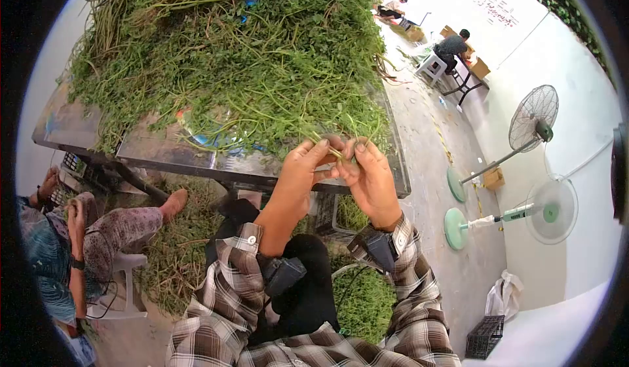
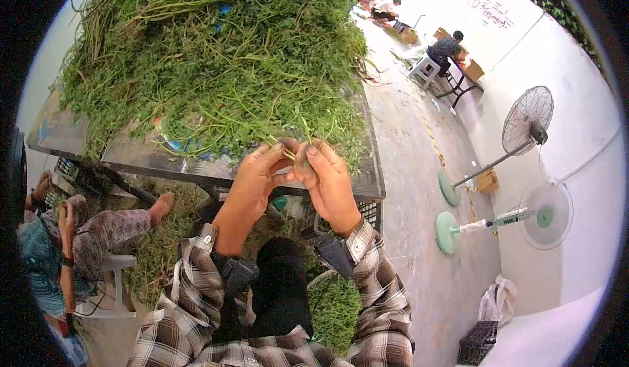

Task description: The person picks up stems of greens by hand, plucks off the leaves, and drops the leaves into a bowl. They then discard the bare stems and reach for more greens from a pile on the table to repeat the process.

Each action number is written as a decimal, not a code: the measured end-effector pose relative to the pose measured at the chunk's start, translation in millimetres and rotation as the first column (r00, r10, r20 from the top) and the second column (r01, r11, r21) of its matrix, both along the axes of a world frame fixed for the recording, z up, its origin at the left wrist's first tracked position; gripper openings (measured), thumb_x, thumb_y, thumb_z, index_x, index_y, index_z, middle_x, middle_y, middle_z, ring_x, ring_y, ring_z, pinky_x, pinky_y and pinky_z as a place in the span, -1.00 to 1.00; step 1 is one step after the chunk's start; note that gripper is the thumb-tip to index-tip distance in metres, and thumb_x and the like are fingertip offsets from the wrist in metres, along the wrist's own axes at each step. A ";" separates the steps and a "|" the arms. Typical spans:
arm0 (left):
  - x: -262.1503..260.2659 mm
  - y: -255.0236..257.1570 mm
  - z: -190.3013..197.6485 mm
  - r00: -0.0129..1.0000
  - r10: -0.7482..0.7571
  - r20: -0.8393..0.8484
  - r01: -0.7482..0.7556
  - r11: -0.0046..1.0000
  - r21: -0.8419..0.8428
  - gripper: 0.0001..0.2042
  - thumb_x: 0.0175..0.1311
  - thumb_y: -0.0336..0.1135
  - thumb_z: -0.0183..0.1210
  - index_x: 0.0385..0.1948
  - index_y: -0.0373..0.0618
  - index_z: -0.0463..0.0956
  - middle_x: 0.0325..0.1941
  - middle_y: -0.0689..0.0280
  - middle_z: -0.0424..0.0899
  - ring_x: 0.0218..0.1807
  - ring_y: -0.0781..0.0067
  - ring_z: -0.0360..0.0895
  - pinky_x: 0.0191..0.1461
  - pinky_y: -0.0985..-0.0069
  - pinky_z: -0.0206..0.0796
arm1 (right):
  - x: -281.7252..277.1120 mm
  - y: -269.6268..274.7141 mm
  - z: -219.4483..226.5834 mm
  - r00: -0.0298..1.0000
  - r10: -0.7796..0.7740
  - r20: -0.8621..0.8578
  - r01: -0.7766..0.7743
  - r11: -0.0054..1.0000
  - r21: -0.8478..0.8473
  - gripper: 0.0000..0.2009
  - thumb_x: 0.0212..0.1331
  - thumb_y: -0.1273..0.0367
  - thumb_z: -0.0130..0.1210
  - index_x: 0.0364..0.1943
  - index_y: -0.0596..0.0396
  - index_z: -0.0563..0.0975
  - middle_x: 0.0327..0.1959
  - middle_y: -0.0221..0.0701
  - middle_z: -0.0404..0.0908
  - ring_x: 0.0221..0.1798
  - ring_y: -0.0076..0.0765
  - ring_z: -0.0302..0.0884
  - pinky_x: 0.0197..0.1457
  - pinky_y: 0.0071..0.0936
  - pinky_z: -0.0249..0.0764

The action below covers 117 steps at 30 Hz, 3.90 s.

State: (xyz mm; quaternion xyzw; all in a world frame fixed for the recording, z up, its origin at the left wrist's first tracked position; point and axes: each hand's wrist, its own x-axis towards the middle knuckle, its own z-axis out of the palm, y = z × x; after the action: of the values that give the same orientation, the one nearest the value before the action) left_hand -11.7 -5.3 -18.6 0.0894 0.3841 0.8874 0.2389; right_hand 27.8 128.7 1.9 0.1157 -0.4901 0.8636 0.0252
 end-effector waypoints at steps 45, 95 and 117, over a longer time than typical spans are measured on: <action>2.1 7.6 -8.3 0.915 0.134 -0.381 -0.213 0.961 -0.174 -0.77 0.34 -0.30 -0.11 -0.20 -0.26 0.44 -0.32 0.32 0.56 -0.34 0.60 0.49 -0.21 0.62 0.29 | -5.1 -4.9 6.2 0.941 -0.334 0.042 0.282 0.851 0.444 -0.82 0.18 0.31 0.03 -0.40 0.15 0.49 -0.70 -0.56 0.33 -0.65 -0.68 0.17 -0.58 -0.69 0.10; 16.5 4.8 -0.5 0.887 -0.078 -0.454 -0.151 0.882 -0.446 -0.66 0.33 -0.21 -0.13 -0.60 -0.25 0.35 -0.68 0.32 0.33 -0.58 0.53 0.22 -0.46 0.48 0.12 | -26.0 7.2 0.1 0.906 -0.420 0.058 0.313 0.754 0.578 -0.79 0.11 0.31 0.08 -0.54 0.16 0.43 -0.79 -0.55 0.31 -0.77 -0.64 0.17 -0.70 -0.57 0.08; 24.1 7.1 2.4 0.991 -0.067 -0.115 0.063 0.997 -0.035 -0.82 0.34 -0.27 -0.09 -0.30 -0.18 0.38 -0.61 0.51 0.21 -0.63 0.73 0.08 -0.59 0.69 -0.03 | 105.4 97.3 -22.4 0.630 -0.753 0.187 0.577 0.616 0.536 -0.85 0.21 0.31 -0.05 -0.48 0.01 0.37 -0.74 -0.67 0.14 -0.77 -0.75 -0.03 -0.73 -0.72 -0.11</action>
State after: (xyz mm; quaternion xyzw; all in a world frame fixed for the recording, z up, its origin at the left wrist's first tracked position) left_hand 12.4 1.7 -16.2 0.1494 0.4080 0.8664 0.2462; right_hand 133.1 226.0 -20.5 -0.2534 -0.6673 0.6630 0.2258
